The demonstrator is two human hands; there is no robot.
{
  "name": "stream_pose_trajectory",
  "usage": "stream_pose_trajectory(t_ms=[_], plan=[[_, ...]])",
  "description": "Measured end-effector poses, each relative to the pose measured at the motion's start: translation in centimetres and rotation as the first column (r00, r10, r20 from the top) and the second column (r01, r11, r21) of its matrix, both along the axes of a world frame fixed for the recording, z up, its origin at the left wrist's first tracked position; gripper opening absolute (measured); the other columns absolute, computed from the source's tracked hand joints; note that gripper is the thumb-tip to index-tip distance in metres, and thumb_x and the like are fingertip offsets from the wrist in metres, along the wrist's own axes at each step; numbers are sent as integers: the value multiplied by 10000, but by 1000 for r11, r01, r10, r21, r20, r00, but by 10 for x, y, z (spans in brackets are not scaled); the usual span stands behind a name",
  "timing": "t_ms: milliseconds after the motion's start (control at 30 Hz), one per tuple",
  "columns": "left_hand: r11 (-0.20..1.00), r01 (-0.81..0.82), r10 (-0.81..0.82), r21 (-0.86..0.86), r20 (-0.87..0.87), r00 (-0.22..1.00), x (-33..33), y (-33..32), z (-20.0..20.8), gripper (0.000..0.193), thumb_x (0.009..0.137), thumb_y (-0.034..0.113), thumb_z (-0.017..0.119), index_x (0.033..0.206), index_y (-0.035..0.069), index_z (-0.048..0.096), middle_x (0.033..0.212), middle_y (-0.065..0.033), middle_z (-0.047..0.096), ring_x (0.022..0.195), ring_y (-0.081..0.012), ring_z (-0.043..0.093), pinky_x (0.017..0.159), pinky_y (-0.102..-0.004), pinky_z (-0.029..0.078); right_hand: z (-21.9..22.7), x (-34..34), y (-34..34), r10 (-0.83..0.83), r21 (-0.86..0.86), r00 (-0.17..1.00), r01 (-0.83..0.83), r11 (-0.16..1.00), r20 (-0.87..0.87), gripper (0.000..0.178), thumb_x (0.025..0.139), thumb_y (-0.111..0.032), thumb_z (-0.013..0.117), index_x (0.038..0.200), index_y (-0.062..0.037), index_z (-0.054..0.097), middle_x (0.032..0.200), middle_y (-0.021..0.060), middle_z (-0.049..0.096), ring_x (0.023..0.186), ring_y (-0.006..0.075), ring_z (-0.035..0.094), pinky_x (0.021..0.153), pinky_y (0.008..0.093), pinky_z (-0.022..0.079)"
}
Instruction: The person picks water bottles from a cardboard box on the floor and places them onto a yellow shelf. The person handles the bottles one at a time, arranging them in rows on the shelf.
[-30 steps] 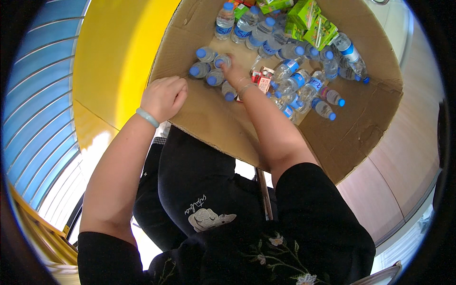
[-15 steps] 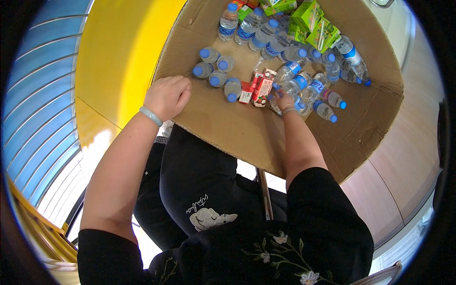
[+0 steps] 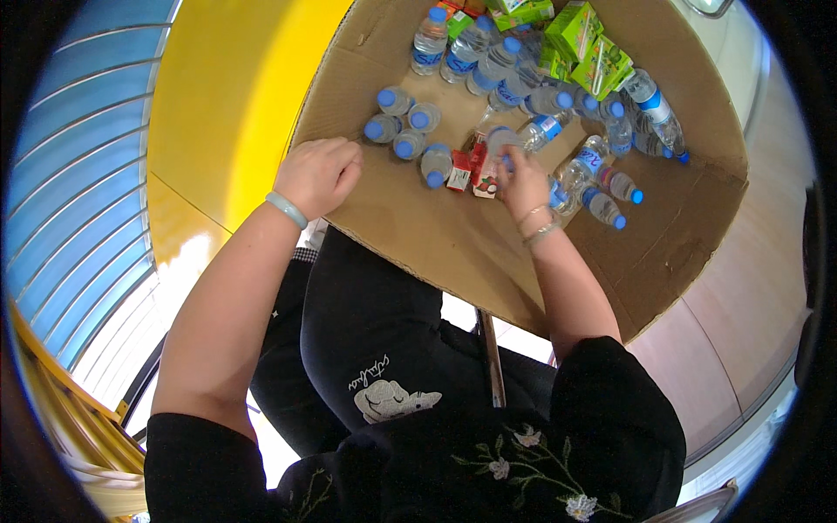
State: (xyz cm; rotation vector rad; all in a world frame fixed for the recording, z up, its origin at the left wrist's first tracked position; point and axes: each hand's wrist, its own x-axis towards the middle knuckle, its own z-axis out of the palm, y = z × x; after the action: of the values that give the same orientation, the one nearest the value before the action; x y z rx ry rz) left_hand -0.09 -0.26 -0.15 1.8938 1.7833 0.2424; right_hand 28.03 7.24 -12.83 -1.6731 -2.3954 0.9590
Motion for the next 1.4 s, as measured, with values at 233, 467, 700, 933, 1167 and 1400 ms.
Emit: stream_pose_trajectory(t_ms=[233,467,700,933,1167,1400], plan=[[997,-24,21,-73,-36,999,1,4,4,83,770,109,477,725,60,527,711,-108,544,700,-306,536,623,-390,433,-77,-48,-15,148,-77,974,-163,984,-170,216,789,-199,558,983,-120,507,772,183,548,726,351,542,643,426,439],[998,-23,22,-62,-24,999,1,2,2,90,773,99,464,725,52,522,716,-117,544,703,-313,535,623,-392,431,-87,-78,0,144,-204,985,-160,966,-91,363,832,-348,475,1073,-79,439,892,208,580,821,368,563,703,432,451],[1000,-17,17,-16,-1,1000,-1,1,-1,80,758,113,495,709,54,519,697,-100,541,681,-299,536,610,-396,429,-49,-81,14,363,-357,894,-259,897,264,439,840,-432,423,1093,-74,392,962,201,582,892,348,565,734,417,459],[1000,-16,16,-9,29,999,-1,3,2,82,763,107,481,713,53,517,703,-104,544,688,-302,537,617,-387,431,-60,-84,70,-45,115,976,21,993,213,522,785,-331,535,1214,-88,363,1214,207,388,940,348,499,774,446,443],[1000,-15,15,3,27,1000,-2,1,0,82,768,109,477,720,58,519,709,-98,550,693,-297,539,624,-381,432,-88,-75,151,50,139,987,-72,988,154,480,802,-166,483,1252,-101,330,1308,179,278,1003,377,490,797,428,451],[1000,-6,6,7,33,999,-2,1,0,79,761,113,489,706,62,512,700,-95,548,687,-289,543,618,-385,433,-91,-96,139,392,-324,850,-283,903,350,445,776,-236,565,1134,-45,381,1144,220,491,976,367,535,800,408,450]])
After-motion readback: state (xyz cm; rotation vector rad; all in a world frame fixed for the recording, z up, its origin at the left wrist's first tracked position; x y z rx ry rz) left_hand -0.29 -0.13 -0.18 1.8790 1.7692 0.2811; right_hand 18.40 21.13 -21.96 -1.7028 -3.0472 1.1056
